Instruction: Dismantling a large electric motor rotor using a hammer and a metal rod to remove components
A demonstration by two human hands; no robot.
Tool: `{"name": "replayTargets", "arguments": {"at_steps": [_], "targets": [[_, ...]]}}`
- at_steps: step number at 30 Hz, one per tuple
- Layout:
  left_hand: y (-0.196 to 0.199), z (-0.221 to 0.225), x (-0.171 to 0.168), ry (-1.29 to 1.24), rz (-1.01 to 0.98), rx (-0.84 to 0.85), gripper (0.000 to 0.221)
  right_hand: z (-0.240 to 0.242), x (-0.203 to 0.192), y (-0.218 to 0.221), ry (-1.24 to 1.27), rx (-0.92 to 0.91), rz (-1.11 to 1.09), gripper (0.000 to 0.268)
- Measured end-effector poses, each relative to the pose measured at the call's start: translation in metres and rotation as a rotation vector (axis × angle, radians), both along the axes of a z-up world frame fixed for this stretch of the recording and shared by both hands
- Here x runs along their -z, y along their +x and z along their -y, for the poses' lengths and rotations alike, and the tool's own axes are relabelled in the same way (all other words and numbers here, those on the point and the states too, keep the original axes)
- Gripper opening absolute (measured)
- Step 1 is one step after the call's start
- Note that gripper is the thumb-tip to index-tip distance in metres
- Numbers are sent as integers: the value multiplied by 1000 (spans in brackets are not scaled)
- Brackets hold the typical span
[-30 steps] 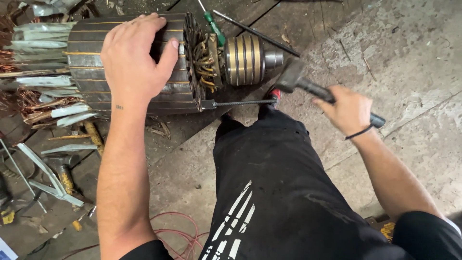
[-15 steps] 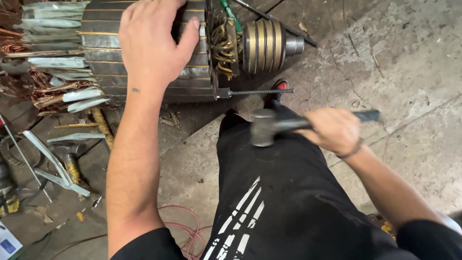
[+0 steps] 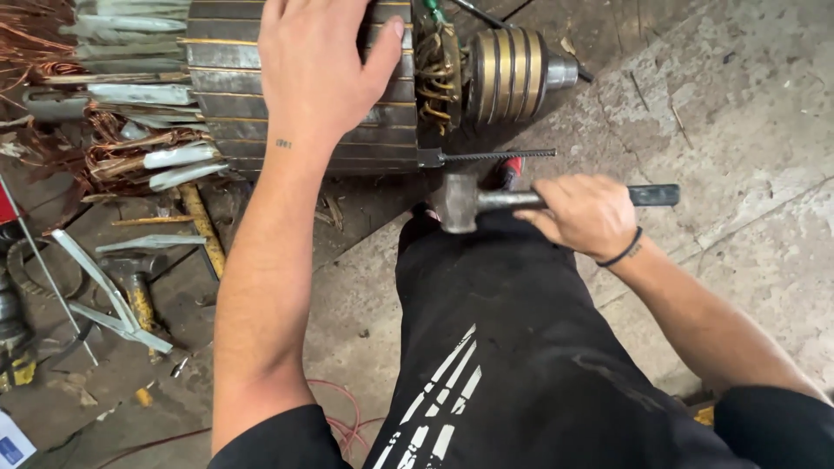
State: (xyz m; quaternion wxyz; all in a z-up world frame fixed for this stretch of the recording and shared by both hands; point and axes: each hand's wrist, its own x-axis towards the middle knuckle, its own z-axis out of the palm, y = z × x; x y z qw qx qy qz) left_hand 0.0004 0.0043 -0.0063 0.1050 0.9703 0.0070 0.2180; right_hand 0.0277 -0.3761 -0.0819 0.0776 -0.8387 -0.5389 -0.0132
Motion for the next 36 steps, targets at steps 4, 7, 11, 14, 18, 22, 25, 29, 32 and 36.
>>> {"name": "replayTargets", "arguments": {"at_steps": [4,7,11,14,18,22,25,29,32,36], "targets": [[-2,2,5,12,-45,-11,27,11,-12,0,17,-215,16,41],[-1,3,3,27,-53,-10,28,3,7,3,76,-207,-50,47],[-2,3,2,37,-68,-15,27,-10,24,0,-58,-79,-223,52],[-2,5,-3,11,-78,-4,25,10,11,-8,55,-109,-1,44],[-3,5,-7,-52,-55,21,26,60,12,-1,71,4,-81,49],[-1,5,-3,-39,-75,31,32,124,22,24,-162,314,82,34],[-3,5,1,-13,-56,12,32,136,20,62,-123,138,174,37],[-6,4,5,-5,-78,-29,32,135,9,123,-222,9,278,57],[-4,4,4,-12,-79,-41,34,148,31,192,-240,103,393,73],[-2,5,2,-20,-84,-86,31,106,49,280,-211,347,360,46]]}}
